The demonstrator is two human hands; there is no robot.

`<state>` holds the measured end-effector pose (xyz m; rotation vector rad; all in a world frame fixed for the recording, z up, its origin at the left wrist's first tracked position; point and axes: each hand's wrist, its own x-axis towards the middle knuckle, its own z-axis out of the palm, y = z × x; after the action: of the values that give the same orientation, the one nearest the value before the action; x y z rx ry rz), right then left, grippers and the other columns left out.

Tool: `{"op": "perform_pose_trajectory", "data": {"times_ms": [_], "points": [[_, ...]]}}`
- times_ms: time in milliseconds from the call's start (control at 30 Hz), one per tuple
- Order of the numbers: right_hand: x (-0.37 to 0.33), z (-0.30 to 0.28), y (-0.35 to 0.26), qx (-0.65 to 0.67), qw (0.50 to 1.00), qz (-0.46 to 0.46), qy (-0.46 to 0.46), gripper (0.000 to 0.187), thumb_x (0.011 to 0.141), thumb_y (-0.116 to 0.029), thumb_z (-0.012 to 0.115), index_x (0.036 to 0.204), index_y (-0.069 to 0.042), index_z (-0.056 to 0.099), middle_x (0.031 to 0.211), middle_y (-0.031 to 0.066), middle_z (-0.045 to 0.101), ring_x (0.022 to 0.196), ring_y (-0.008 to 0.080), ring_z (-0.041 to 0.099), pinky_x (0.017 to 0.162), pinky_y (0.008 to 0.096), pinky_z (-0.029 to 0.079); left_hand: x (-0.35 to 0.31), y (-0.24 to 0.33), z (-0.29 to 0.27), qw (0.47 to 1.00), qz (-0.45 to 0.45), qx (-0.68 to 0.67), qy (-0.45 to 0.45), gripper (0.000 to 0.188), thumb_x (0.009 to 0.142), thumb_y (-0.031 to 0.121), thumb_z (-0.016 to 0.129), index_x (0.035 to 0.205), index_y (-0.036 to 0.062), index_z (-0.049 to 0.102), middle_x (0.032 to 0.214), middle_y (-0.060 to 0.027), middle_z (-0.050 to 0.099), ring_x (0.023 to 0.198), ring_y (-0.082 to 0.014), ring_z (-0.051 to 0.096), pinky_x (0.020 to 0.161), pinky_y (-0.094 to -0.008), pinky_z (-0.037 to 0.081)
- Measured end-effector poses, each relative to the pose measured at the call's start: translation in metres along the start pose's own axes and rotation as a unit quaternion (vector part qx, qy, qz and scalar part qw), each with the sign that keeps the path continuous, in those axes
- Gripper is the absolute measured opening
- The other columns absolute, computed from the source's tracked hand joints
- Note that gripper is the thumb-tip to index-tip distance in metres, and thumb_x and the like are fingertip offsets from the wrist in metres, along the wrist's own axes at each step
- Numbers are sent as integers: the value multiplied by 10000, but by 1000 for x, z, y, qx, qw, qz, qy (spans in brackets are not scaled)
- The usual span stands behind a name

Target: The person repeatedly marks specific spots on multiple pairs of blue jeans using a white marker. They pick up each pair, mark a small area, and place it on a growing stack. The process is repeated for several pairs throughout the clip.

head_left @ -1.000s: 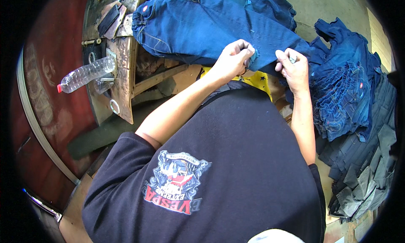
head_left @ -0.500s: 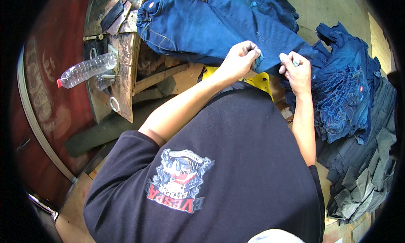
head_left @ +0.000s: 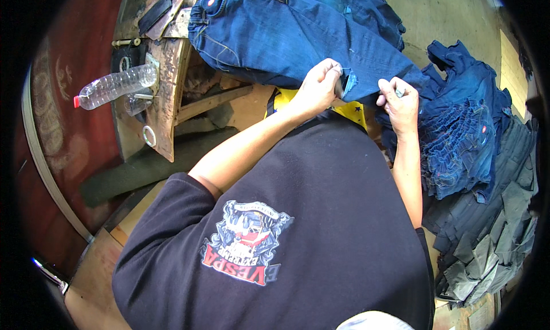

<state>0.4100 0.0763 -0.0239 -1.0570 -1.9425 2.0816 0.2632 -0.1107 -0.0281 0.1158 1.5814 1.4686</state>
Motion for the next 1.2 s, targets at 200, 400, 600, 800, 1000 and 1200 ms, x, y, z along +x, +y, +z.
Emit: {"op": "perform_pose_trajectory", "data": {"times_ms": [200, 400, 600, 800, 1000, 1200], "points": [[0, -1, 2, 1, 1000, 12, -5, 367, 1032, -255, 784, 740, -80, 648, 653, -2, 671, 534, 20, 465, 514, 229, 340, 5, -6, 5, 993, 58, 105, -18, 250, 1138, 277, 545, 1071, 53, 634, 795, 22, 582, 659, -79, 540, 604, -254, 476], [1, -2, 6, 29, 1000, 4, -5, 341, 1038, -234, 776, 762, -96, 632, 653, 13, 661, 501, 20, 438, 485, 211, 310, 3, 2, 4, 995, 43, 83, -46, 237, 1127, 262, 580, 1057, 41, 629, 800, 9, 594, 651, -84, 581, 611, -261, 520], [1, -15, 6, 88, 996, 6, -29, 334, 1014, -228, 785, 741, -80, 661, 647, 25, 681, 507, 33, 478, 493, 216, 331, -1, 10, 6, 992, 40, 118, -18, 291, 1098, 303, 651, 1111, 14, 686, 792, -7, 644, 654, -85, 628, 614, -256, 515], [1, -21, 2, 64, 997, 7, -32, 329, 1017, -252, 785, 771, -56, 691, 662, 33, 693, 520, 29, 484, 504, 208, 339, 37, 67, -33, 951, 145, 270, 40, 238, 1048, 221, 710, 1036, -14, 741, 857, -73, 769, 810, -142, 706, 776, -298, 567], [2, -52, 7, -193, 934, -140, 267, 259, 1105, -277, 681, 1145, -33, 756, 1007, 114, 791, 811, 164, 693, 714, 299, 523, 57, 115, -197, 694, 402, 532, 270, 287, 1003, 219, 747, 1257, 90, 720, 1222, -144, 746, 1108, -325, 716, 994, -432, 553], [-8, -75, 28, -399, 887, -45, 229, 410, 1089, -454, 659, 1210, -66, 716, 993, 229, 770, 961, 450, 749, 839, 484, 572, 55, 81, -264, 606, 406, 677, 97, 521, 936, 280, 802, 1447, 269, 699, 1631, -157, 497, 1549, -426, 401, 1307, -604, 267]]}}
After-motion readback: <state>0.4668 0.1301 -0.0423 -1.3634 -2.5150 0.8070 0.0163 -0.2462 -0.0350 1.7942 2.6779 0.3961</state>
